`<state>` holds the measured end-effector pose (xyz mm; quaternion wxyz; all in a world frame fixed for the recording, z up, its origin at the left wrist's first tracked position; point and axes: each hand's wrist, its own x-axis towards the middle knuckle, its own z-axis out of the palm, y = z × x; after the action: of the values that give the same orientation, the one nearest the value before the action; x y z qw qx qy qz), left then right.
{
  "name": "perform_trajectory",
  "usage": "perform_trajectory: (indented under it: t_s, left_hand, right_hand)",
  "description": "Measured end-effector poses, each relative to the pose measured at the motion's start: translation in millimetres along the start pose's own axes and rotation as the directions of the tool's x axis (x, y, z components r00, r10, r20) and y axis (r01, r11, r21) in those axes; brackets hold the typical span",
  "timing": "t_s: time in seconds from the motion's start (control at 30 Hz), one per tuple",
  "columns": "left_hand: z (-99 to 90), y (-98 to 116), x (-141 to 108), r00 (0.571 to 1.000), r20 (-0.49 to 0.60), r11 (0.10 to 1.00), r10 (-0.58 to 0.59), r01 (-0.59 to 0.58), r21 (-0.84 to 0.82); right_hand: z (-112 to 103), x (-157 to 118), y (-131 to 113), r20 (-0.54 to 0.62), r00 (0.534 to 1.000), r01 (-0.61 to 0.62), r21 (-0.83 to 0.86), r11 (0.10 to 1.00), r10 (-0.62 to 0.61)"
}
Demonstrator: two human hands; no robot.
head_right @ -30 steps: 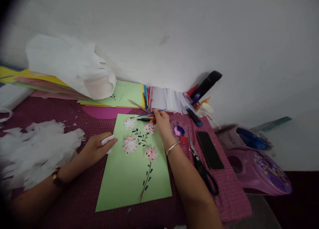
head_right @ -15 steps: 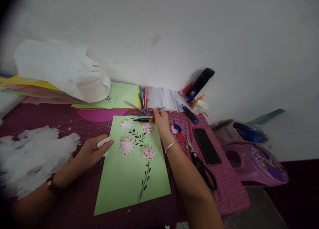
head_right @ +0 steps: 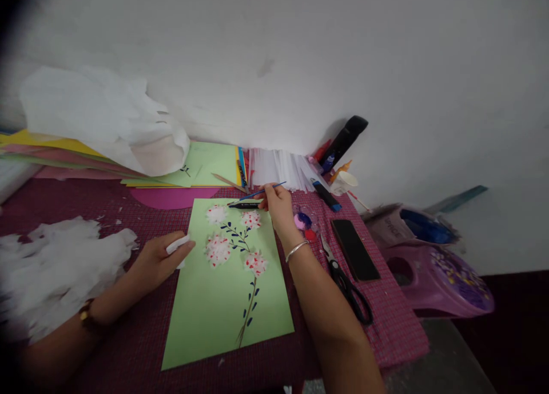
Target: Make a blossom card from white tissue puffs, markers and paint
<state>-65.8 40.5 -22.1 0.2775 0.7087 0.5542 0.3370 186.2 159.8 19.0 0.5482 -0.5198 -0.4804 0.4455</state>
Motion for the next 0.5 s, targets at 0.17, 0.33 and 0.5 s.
perform_trajectory:
  t_s: [0.17, 0.33, 0.5]
  left_hand:
    - [0.5, -1.9, 0.0, 1.0, -0.009, 1.0, 0.022, -0.022, 0.015]
    - [0.8, -3.7, -0.4, 1.0, 0.0, 1.0, 0.016, -0.016, 0.024]
    - [0.7, -3.8, -0.1, 1.0, 0.0, 0.999, 0.03, -0.03, 0.036]
  right_hand:
    - [3.1, -0.7, 5.0, 0.022, 0.999, -0.034, -0.007, 0.999, 0.034]
    - [2.6, -0.7, 6.1, 0.057, 0.998, -0.029, -0.021, 0.999, 0.03]
    - [-0.2, -1.2, 3.5, 0.042, 0.999, -0.017, -0.03, 0.999, 0.018]
